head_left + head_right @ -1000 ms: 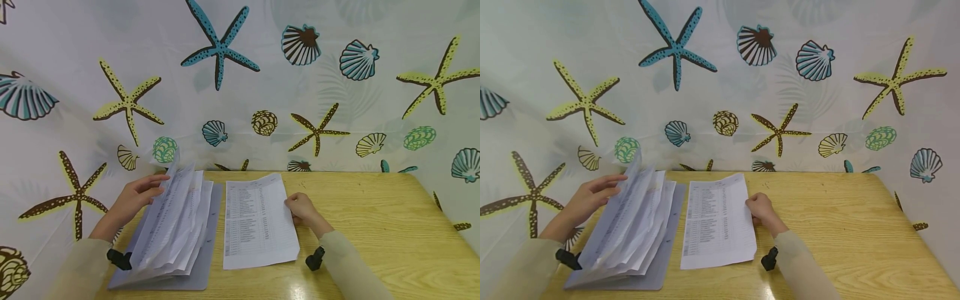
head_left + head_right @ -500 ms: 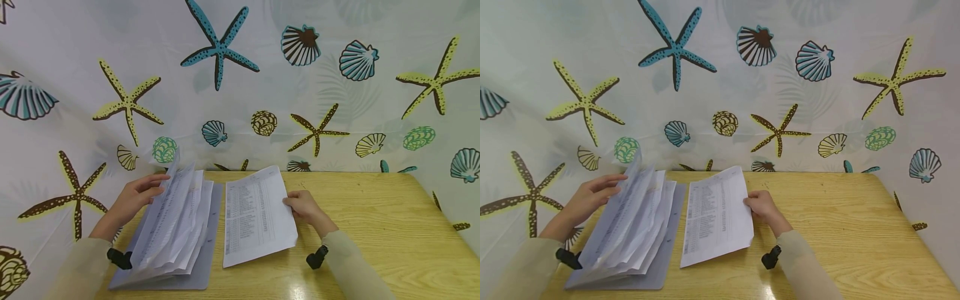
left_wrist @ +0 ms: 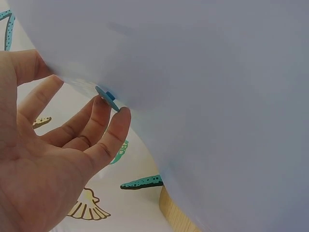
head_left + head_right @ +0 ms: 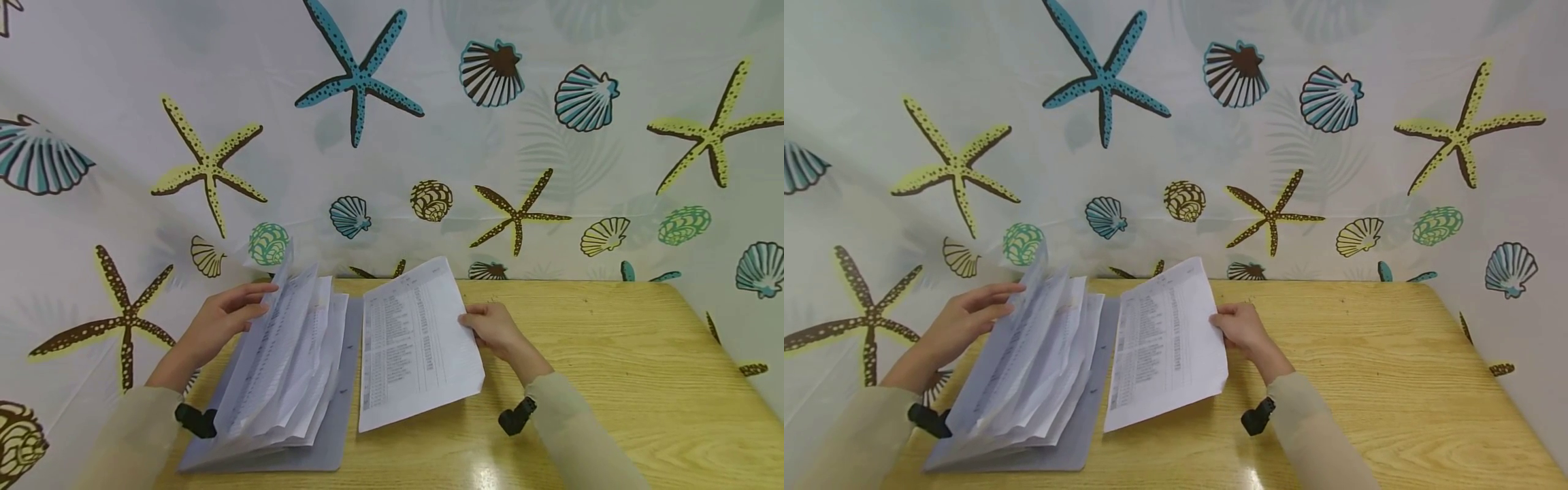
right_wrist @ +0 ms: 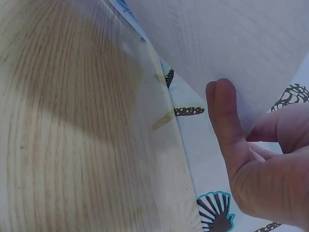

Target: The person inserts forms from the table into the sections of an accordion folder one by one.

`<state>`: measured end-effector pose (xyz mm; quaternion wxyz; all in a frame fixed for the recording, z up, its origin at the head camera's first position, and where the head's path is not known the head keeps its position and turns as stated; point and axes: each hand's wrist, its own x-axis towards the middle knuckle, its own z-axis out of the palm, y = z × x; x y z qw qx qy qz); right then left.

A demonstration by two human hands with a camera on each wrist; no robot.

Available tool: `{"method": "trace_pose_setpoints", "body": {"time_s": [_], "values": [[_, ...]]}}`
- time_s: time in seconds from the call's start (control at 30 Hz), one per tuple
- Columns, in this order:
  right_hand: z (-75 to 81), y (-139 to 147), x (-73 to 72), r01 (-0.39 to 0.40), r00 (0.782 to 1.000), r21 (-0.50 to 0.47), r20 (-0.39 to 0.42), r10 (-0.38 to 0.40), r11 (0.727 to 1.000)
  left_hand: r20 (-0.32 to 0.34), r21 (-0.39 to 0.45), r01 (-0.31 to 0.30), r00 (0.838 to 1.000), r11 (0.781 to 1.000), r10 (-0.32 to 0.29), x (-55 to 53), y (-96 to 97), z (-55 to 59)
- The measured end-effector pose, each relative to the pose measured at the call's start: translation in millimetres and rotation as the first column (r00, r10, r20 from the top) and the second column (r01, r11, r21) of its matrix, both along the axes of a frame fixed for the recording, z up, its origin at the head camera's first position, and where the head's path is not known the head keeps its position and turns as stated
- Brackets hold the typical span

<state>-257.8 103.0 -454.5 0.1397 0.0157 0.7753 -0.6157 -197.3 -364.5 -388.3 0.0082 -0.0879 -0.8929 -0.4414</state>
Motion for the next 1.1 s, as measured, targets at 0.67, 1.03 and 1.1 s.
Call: {"method": "trace_pose_setpoints", "body": {"time_s": [0.67, 1.03, 1.1], "values": [[3.0, -16.8, 0.3, -0.064, 0.997, 0.022, -0.041, 0.065, 0.998, 0.007, 0.013, -0.004, 1.000, 1.000, 0.004, 0.0, 0.0, -1.1], [13.0, -20.2, -2.2, -0.030, 0.997, 0.035, -0.068, 0.032, 0.999, 0.012, 0.020, -0.007, 1.000, 1.000, 0.006, -0.7, 0.5, -0.7], [14.3, -21.0, -1.7, -0.032, 0.997, 0.041, -0.067, 0.035, 0.999, 0.014, 0.018, -0.009, 1.000, 1.000, 0.009, -0.2, 0.6, -0.5]]}}
